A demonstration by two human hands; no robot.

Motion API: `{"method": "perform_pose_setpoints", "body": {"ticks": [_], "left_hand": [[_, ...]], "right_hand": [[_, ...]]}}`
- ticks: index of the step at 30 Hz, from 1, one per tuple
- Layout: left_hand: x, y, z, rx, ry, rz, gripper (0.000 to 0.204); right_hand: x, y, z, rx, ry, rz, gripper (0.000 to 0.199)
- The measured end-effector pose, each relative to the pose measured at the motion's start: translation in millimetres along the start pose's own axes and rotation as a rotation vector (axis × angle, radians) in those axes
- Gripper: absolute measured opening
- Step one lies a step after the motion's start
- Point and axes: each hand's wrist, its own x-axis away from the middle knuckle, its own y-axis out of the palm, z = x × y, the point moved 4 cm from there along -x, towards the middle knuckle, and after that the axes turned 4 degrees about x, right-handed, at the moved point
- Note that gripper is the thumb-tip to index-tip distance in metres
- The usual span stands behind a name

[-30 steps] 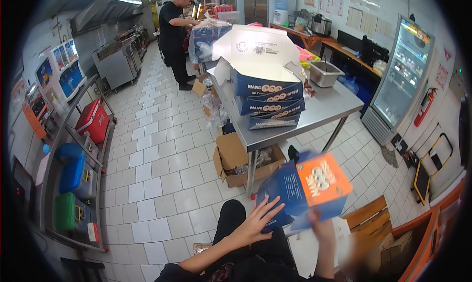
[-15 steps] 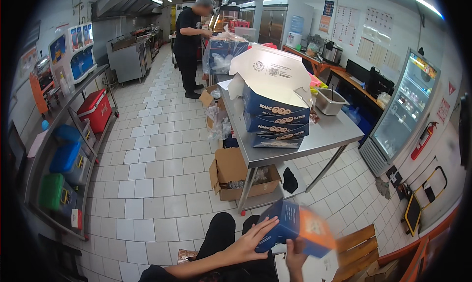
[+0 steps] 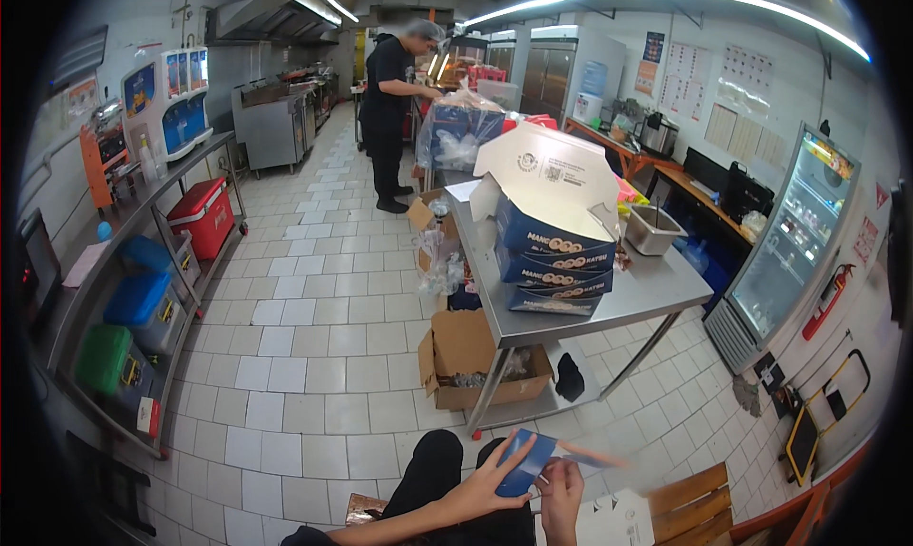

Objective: The person assembles cardboard takeout boxes by folding the sides and tucking in the tabs by hand, working on one box at a time before setting it aside on a bench.

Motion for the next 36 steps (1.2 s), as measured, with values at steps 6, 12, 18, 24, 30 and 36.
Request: {"method": "perform_pose_setpoints", "body": {"ticks": [6,12,18,24,30,36], "left_hand": [[-6,-26,-14,0.214,-0.082,0.037,0.083],[-9,-54,-21,0.653,-0.021,0.173,0.077],[-10,-62,-12,0.664,-0.001,0.206,0.081],[-10,-54,-8,0.728,0.061,0.108,0.089],[-10,-43,-13,0.527,0.035,-0.013,0.083],[-7,-50,-3,0.028,-0.008,0.176,0.052]], "right_hand": [[-18,-79,-22,0.859,-0.159,0.091,0.031],[-19,-155,25,0.859,0.186,-0.210,0.045],[-6,-118,-14,0.399,-0.061,-0.103,0.037],[-2,-98,2,-0.250,0.048,-0.098,0.061],[18,-93,33,0.150,0.388,-0.045,0.046],[5,-75,11,0.472,0.317,-0.021,0.037]]}}
